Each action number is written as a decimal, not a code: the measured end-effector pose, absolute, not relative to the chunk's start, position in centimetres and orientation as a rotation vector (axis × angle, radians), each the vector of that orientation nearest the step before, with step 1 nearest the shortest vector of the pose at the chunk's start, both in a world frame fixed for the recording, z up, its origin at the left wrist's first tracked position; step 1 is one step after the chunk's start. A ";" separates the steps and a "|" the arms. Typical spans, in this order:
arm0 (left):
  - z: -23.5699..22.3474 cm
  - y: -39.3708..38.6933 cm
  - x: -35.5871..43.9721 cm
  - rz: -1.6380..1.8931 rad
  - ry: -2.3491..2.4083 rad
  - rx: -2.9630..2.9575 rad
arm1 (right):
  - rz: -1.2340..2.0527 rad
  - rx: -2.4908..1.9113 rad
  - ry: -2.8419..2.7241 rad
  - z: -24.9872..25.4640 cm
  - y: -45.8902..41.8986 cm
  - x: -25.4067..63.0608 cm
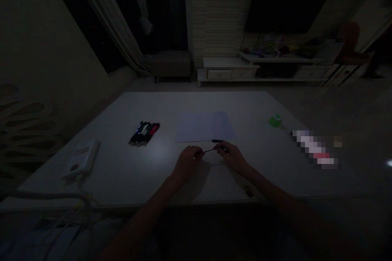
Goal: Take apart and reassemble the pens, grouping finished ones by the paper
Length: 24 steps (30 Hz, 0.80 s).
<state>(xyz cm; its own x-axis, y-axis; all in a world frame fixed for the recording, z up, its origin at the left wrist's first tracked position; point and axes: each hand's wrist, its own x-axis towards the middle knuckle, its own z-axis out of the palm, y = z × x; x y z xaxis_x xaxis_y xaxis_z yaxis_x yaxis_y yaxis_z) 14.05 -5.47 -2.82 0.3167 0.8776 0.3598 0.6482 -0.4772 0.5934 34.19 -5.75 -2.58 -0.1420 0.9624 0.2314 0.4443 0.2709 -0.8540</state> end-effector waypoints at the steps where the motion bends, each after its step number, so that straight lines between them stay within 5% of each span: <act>1: -2.9 -5.5 14.0 0.939 1.366 2.251 | 0.793 -1.295 -1.718 -2.5 -5.8 34.2; 24: -2.6 -5.6 13.9 0.880 1.310 2.381 | 0.753 -1.241 -1.789 -2.5 -5.7 34.0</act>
